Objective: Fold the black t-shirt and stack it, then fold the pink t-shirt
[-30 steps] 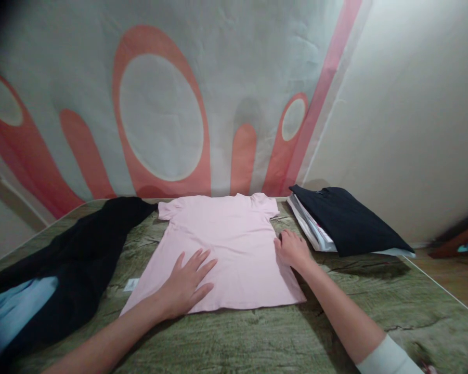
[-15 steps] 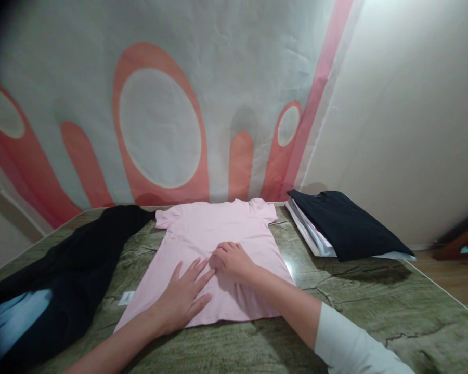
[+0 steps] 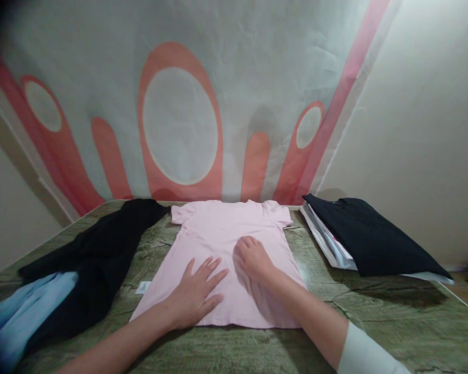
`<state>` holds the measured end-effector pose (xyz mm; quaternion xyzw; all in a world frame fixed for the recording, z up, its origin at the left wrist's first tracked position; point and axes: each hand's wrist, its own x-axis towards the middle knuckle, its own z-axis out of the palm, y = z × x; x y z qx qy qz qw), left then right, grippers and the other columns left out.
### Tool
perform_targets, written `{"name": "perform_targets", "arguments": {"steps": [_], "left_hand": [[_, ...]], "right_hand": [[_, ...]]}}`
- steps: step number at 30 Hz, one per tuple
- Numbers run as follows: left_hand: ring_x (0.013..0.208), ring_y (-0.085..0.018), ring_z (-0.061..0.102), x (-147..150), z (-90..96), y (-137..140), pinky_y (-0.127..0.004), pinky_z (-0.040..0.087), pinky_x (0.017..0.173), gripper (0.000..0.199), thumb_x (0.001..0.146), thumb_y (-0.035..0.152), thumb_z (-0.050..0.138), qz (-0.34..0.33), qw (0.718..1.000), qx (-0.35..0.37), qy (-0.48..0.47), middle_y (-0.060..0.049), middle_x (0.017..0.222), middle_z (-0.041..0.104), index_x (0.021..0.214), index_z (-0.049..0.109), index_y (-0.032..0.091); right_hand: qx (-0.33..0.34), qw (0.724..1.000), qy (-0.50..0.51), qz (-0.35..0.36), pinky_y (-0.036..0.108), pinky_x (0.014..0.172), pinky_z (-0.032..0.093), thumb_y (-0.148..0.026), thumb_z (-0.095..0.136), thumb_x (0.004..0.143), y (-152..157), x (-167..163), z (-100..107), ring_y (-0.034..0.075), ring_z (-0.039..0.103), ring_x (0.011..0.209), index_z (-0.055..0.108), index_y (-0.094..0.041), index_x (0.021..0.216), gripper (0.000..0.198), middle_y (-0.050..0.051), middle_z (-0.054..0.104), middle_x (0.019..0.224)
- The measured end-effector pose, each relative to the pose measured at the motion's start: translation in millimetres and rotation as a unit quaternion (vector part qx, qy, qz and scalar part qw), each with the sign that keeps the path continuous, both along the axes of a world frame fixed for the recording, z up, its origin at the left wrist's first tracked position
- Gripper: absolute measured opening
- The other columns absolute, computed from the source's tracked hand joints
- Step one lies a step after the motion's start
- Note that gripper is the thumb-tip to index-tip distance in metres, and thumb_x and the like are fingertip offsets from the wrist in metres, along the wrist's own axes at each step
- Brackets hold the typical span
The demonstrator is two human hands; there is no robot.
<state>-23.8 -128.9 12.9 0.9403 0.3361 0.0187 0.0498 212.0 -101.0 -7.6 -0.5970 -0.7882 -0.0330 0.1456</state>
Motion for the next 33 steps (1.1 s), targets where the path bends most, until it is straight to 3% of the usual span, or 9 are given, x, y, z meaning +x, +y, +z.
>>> {"name": "perform_targets", "arguments": {"steps": [3,10,13,16,18,20,26,28,33], "left_hand": [[0.136,-0.030,0.014,0.5,2.8,-2.0,-0.061,0.009,0.103,0.053,0.090,0.055,0.029,0.007,1.000,0.001,0.003,-0.007,0.149,0.021,0.137,0.031,0.031],[0.136,-0.029,0.014,1.3,3.4,-2.8,-0.061,0.010,0.104,0.054,0.090,0.055,0.029,0.009,1.000,0.002,0.002,-0.008,0.148,0.022,0.134,0.036,0.026],[0.136,-0.029,0.014,1.4,0.6,-1.8,-0.062,0.010,0.103,0.053,0.090,0.055,0.028,0.005,1.000,0.007,0.003,-0.008,0.148,0.022,0.135,0.034,0.028],[0.136,-0.029,0.014,1.2,-1.3,-1.1,-0.061,0.009,0.104,0.054,0.090,0.056,0.026,0.002,1.000,0.014,0.007,-0.007,0.148,0.022,0.137,0.031,0.029],[0.136,-0.029,0.014,1.0,-1.7,-0.9,-0.061,0.009,0.104,0.055,0.090,0.056,0.026,0.002,1.000,0.015,0.009,-0.007,0.149,0.021,0.138,0.029,0.029],[0.136,-0.030,0.013,0.6,-1.5,-0.8,-0.061,0.009,0.103,0.055,0.090,0.056,0.026,0.002,1.000,0.015,0.010,-0.007,0.149,0.020,0.139,0.027,0.031],[0.136,-0.030,0.014,1.0,0.2,-0.6,-0.062,0.009,0.102,0.055,0.091,0.055,0.026,-0.005,1.000,0.006,0.008,-0.007,0.149,0.018,0.140,0.024,0.032],[0.136,-0.030,0.014,1.4,0.4,-0.8,-0.062,0.008,0.102,0.055,0.091,0.055,0.026,-0.005,1.000,0.003,0.005,-0.007,0.149,0.019,0.140,0.024,0.032],[0.136,-0.030,0.013,1.2,1.5,-1.9,-0.061,0.008,0.103,0.056,0.090,0.056,0.026,0.000,1.000,0.001,0.003,-0.007,0.150,0.018,0.140,0.025,0.031]], "right_hand": [[-0.008,0.999,0.029,0.022,0.033,0.096,0.029,-0.019,0.040,0.085,-3.1,-0.3,-9.9,0.019,0.041,0.116,0.051,-0.022,0.121,0.038,0.006,0.050,0.127],[0.009,0.964,-0.051,-0.261,0.050,0.099,0.023,-0.020,0.039,0.084,21.6,96.2,-6.5,0.031,0.036,0.122,0.056,-0.013,0.115,0.035,0.015,0.049,0.129],[0.022,0.982,-0.058,-0.177,0.048,0.103,0.019,-0.015,0.038,0.083,13.6,58.5,-1.3,0.029,0.028,0.129,0.052,-0.011,0.121,0.041,0.015,0.045,0.134],[-0.017,0.998,-0.016,0.051,0.036,0.103,0.026,-0.018,0.033,0.088,-0.4,-4.8,-3.4,0.020,0.033,0.128,0.044,-0.014,0.130,0.044,0.010,0.039,0.140],[-0.040,0.990,0.007,0.138,0.034,0.104,0.025,-0.023,0.031,0.091,-3.2,-23.5,-8.0,0.017,0.033,0.128,0.039,-0.021,0.134,0.045,0.005,0.037,0.142],[-0.054,0.992,0.011,0.111,0.037,0.106,0.022,-0.030,0.030,0.092,2.5,-8.0,-12.6,0.017,0.031,0.130,0.038,-0.023,0.135,0.045,0.003,0.036,0.143],[-0.037,0.977,-0.034,-0.207,0.048,0.104,0.020,-0.031,0.032,0.091,29.0,101.5,-7.3,0.026,0.033,0.128,0.048,-0.012,0.126,0.043,0.015,0.042,0.138],[-0.018,0.981,-0.044,-0.189,0.048,0.106,0.017,-0.030,0.030,0.091,24.1,94.5,-7.3,0.026,0.029,0.130,0.050,-0.012,0.124,0.043,0.015,0.042,0.137],[-0.064,0.996,-0.033,0.057,0.038,0.108,0.019,-0.046,0.027,0.092,-3.5,39.5,-22.1,0.019,0.022,0.135,0.032,-0.023,0.140,0.053,0.004,0.028,0.147]]}}
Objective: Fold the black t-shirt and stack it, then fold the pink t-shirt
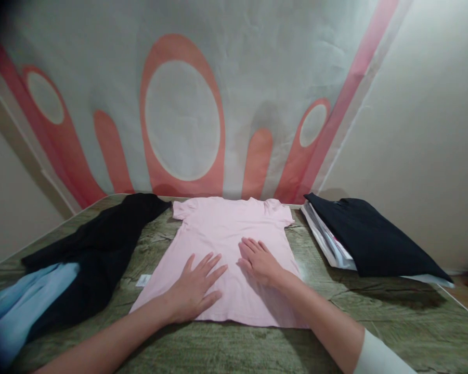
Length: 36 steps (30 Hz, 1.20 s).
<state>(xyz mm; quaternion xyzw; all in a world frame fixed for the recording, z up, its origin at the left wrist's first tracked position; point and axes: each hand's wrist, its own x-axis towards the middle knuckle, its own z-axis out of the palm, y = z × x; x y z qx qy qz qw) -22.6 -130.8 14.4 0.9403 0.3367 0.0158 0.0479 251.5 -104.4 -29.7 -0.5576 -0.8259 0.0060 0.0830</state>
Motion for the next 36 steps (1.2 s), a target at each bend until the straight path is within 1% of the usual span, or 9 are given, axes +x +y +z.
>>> {"name": "perform_targets", "arguments": {"steps": [7,9,13,20,24,27,31,33,36], "left_hand": [[0.136,-0.030,0.011,3.6,5.2,-4.7,-0.061,0.007,0.103,0.058,0.090,0.056,0.027,0.005,1.000,-0.014,0.020,-0.007,0.150,0.016,0.141,0.024,0.029],[0.137,-0.030,0.011,4.1,7.5,-4.4,-0.060,0.007,0.104,0.060,0.089,0.057,0.026,0.006,0.999,-0.021,0.026,-0.007,0.150,0.015,0.141,0.023,0.028],[0.137,-0.024,0.012,-8.2,8.6,4.6,-0.050,0.011,0.108,0.064,0.091,0.057,0.019,0.022,0.999,-0.014,0.029,-0.009,0.150,0.017,0.143,0.019,0.020],[0.137,-0.024,0.014,-51.5,-9.9,14.6,-0.044,0.012,0.109,0.066,0.090,0.057,0.022,0.129,0.989,0.060,0.028,-0.012,0.149,0.018,0.141,0.027,0.013],[0.137,-0.024,0.014,-58.4,-13.0,7.8,-0.045,0.011,0.110,0.064,0.091,0.055,0.021,0.124,0.990,0.063,0.028,-0.011,0.149,0.017,0.141,0.025,0.016],[0.137,-0.025,0.014,-60.0,-11.8,5.5,-0.046,0.011,0.109,0.062,0.092,0.055,0.022,0.118,0.991,0.063,0.029,-0.009,0.150,0.017,0.142,0.025,0.019],[0.137,-0.025,0.014,-60.9,-12.2,6.5,-0.046,0.010,0.109,0.062,0.092,0.054,0.022,0.118,0.990,0.066,0.026,-0.010,0.150,0.016,0.142,0.024,0.019],[0.137,-0.025,0.014,-60.6,-12.4,7.1,-0.046,0.011,0.109,0.062,0.092,0.054,0.022,0.119,0.990,0.066,0.026,-0.009,0.150,0.016,0.142,0.024,0.019],[0.137,-0.025,0.014,-60.0,-11.2,6.9,-0.046,0.011,0.109,0.061,0.092,0.055,0.023,0.117,0.990,0.067,0.029,-0.009,0.149,0.017,0.142,0.025,0.020]], "right_hand": [[0.066,0.956,-0.065,-0.279,0.050,0.107,0.015,-0.040,0.033,0.089,25.3,66.7,3.6,0.030,0.024,0.133,0.041,-0.003,0.132,0.057,0.021,0.036,0.140],[0.095,0.964,-0.058,-0.242,0.048,0.108,0.016,-0.034,0.036,0.088,32.5,55.9,8.7,0.030,0.022,0.134,0.040,0.000,0.131,0.055,0.022,0.035,0.140],[0.038,0.999,0.032,0.016,0.036,0.108,0.025,-0.021,0.030,0.090,22.5,-24.0,18.5,0.021,0.030,0.131,0.043,-0.006,0.131,0.046,0.016,0.038,0.140],[-0.018,0.967,0.126,0.222,0.037,0.105,0.028,-0.023,0.035,0.091,4.0,-128.5,29.4,0.018,0.035,0.127,0.044,-0.017,0.130,0.041,0.009,0.043,0.138],[-0.013,0.983,0.103,0.150,0.039,0.106,0.024,-0.034,0.038,0.091,38.7,-97.8,19.5,0.019,0.036,0.127,0.045,-0.021,0.129,0.041,0.007,0.043,0.138],[0.001,0.997,0.059,-0.047,0.041,0.105,0.023,-0.035,0.036,0.091,67.6,-33.1,10.0,0.021,0.033,0.128,0.045,-0.018,0.129,0.043,0.010,0.041,0.139],[0.040,0.965,0.025,-0.257,0.047,0.099,0.028,-0.031,0.034,0.091,76.3,25.3,7.7,0.028,0.036,0.123,0.055,-0.011,0.116,0.038,0.017,0.046,0.132],[0.066,0.973,0.032,-0.217,0.043,0.101,0.027,-0.028,0.036,0.090,67.8,17.4,8.6,0.028,0.035,0.124,0.056,-0.011,0.116,0.036,0.017,0.043,0.134],[0.071,0.994,0.077,-0.004,0.034,0.102,0.028,-0.024,0.036,0.090,53.8,-21.1,7.3,0.020,0.036,0.124,0.052,-0.017,0.123,0.037,0.011,0.041,0.138]]}}
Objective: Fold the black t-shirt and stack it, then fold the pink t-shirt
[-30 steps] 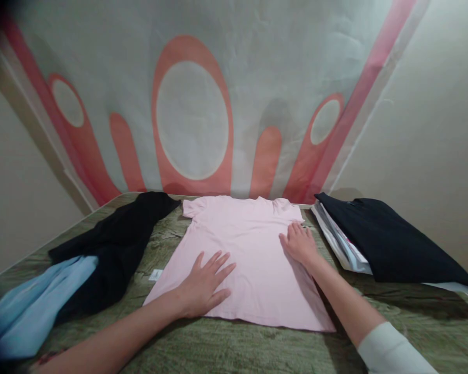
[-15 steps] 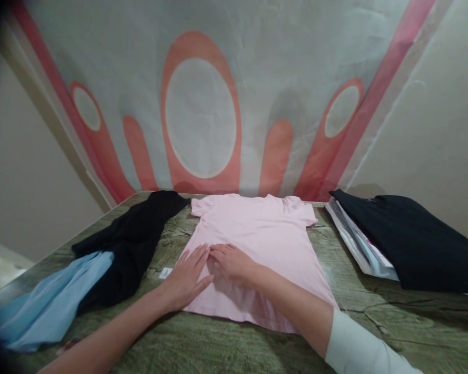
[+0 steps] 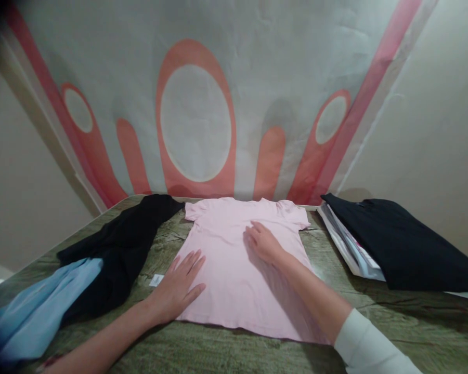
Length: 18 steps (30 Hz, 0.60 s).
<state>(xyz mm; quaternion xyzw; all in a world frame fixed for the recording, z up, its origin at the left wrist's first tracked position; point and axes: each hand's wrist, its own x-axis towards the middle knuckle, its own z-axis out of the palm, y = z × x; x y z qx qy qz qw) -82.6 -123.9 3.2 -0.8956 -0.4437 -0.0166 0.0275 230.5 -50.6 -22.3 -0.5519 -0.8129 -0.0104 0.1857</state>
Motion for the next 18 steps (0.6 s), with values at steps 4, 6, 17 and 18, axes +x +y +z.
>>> {"name": "perform_targets", "arguments": {"steps": [4,6,17,18], "left_hand": [[0.137,-0.026,0.014,-0.5,1.9,-0.7,-0.046,0.012,0.109,0.060,0.092,0.055,0.023,-0.002,1.000,0.002,0.003,-0.008,0.149,0.019,0.142,0.026,0.021],[0.137,-0.026,0.014,-1.1,1.8,-0.5,-0.046,0.011,0.109,0.060,0.092,0.055,0.023,-0.004,1.000,0.005,0.001,-0.008,0.149,0.020,0.141,0.027,0.021],[0.137,-0.026,0.014,-1.4,-2.2,0.9,-0.047,0.011,0.109,0.059,0.092,0.054,0.024,-0.008,1.000,0.004,-0.011,-0.007,0.149,0.019,0.141,0.026,0.023],[0.137,-0.026,0.014,-1.3,-2.0,0.5,-0.047,0.011,0.109,0.059,0.092,0.055,0.024,-0.007,1.000,0.002,-0.010,-0.008,0.149,0.019,0.141,0.026,0.023]], "right_hand": [[-0.035,0.999,-0.001,0.040,0.035,0.102,0.028,-0.032,0.039,0.090,4.2,-6.8,2.4,0.018,0.039,0.123,0.050,-0.023,0.125,0.038,0.005,0.046,0.134],[-0.051,0.992,-0.016,-0.114,0.039,0.100,0.029,-0.030,0.037,0.090,13.5,19.5,9.9,0.022,0.041,0.122,0.051,-0.020,0.124,0.038,0.009,0.048,0.132],[-0.030,0.993,-0.022,0.114,0.030,0.095,0.032,-0.020,0.043,0.086,-0.2,-63.5,18.2,0.017,0.043,0.113,0.054,-0.025,0.118,0.034,0.003,0.051,0.126],[-0.035,0.990,-0.015,0.135,0.031,0.094,0.033,-0.021,0.041,0.087,3.9,-71.0,16.7,0.017,0.043,0.112,0.054,-0.026,0.119,0.034,0.003,0.051,0.124]]}}
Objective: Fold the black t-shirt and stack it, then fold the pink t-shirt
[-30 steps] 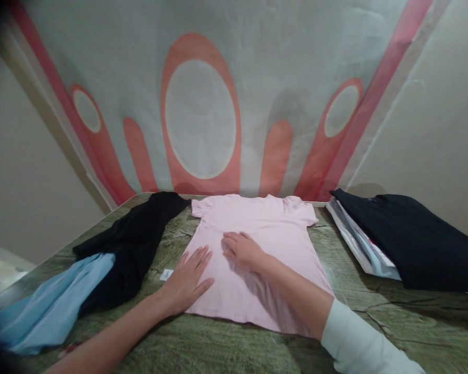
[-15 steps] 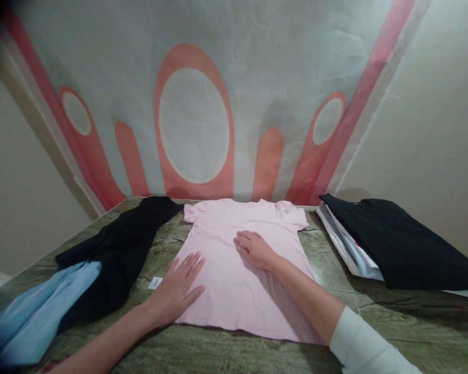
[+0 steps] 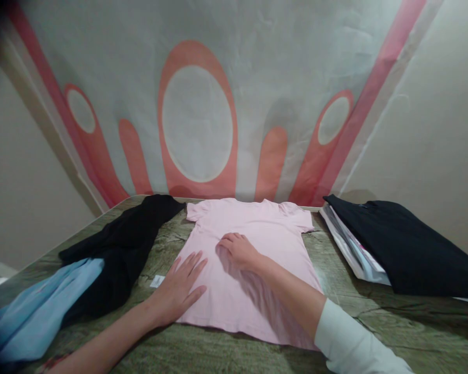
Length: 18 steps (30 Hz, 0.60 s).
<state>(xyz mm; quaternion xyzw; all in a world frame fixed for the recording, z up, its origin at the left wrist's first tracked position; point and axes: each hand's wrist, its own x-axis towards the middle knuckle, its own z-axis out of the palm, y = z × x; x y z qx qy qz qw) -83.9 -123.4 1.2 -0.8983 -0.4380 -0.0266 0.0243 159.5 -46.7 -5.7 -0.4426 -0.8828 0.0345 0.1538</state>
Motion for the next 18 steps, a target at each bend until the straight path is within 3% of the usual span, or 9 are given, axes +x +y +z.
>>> {"name": "perform_targets", "arguments": {"steps": [2,5,8,10,14,16,18], "left_hand": [[0.137,-0.026,0.014,0.0,0.9,-0.8,-0.048,0.010,0.109,0.059,0.092,0.055,0.024,0.003,1.000,-0.004,0.002,-0.008,0.149,0.018,0.141,0.026,0.023],[0.137,-0.026,0.013,-0.1,3.5,-2.0,-0.048,0.010,0.109,0.059,0.092,0.055,0.024,0.003,1.000,-0.011,0.003,-0.008,0.150,0.017,0.141,0.026,0.023],[0.137,-0.026,0.012,-0.1,6.3,-2.9,-0.049,0.010,0.109,0.059,0.091,0.055,0.023,0.004,1.000,-0.020,0.002,-0.008,0.150,0.017,0.142,0.026,0.024],[0.137,-0.026,0.013,0.2,7.8,-3.5,-0.049,0.011,0.109,0.059,0.091,0.056,0.023,0.005,1.000,-0.024,-0.002,-0.008,0.150,0.017,0.142,0.026,0.024],[0.137,-0.026,0.013,1.3,9.9,-4.8,-0.049,0.010,0.109,0.058,0.092,0.055,0.023,0.008,1.000,-0.029,-0.005,-0.008,0.149,0.019,0.141,0.027,0.024],[0.137,-0.027,0.014,1.6,10.5,-5.4,-0.050,0.010,0.109,0.059,0.091,0.055,0.024,0.010,0.999,-0.032,-0.003,-0.008,0.149,0.021,0.141,0.028,0.023],[0.137,-0.027,0.014,1.4,10.6,-5.7,-0.051,0.010,0.109,0.059,0.091,0.055,0.023,0.011,0.999,-0.034,-0.003,-0.009,0.149,0.021,0.141,0.028,0.023]], "right_hand": [[-0.013,0.999,-0.003,-0.053,0.035,0.092,0.034,-0.024,0.038,0.090,16.0,4.7,0.3,0.019,0.044,0.110,0.054,-0.029,0.119,0.034,0.003,0.053,0.123],[-0.018,0.963,-0.016,-0.267,0.040,0.089,0.034,-0.030,0.036,0.091,46.6,43.1,7.7,0.024,0.045,0.110,0.057,-0.027,0.116,0.033,0.007,0.053,0.121],[-0.006,0.943,-0.013,-0.331,0.045,0.085,0.036,-0.023,0.030,0.091,62.9,68.0,17.2,0.030,0.045,0.108,0.060,-0.014,0.110,0.037,0.018,0.054,0.114],[0.003,0.957,-0.011,-0.290,0.043,0.086,0.036,-0.019,0.031,0.089,60.9,56.5,19.9,0.029,0.045,0.108,0.061,-0.012,0.109,0.036,0.019,0.054,0.114],[0.010,0.996,-0.006,-0.091,0.029,0.091,0.034,-0.022,0.042,0.088,41.9,-15.0,12.2,0.017,0.044,0.110,0.057,-0.030,0.116,0.033,0.001,0.050,0.126],[0.012,0.998,0.007,0.062,0.030,0.091,0.033,-0.024,0.041,0.089,39.4,-46.1,6.2,0.017,0.043,0.110,0.054,-0.032,0.120,0.034,-0.001,0.050,0.127],[0.010,0.994,0.008,0.109,0.033,0.091,0.033,-0.028,0.038,0.092,49.4,-59.2,2.8,0.018,0.044,0.110,0.053,-0.031,0.120,0.033,0.000,0.052,0.125]]}}
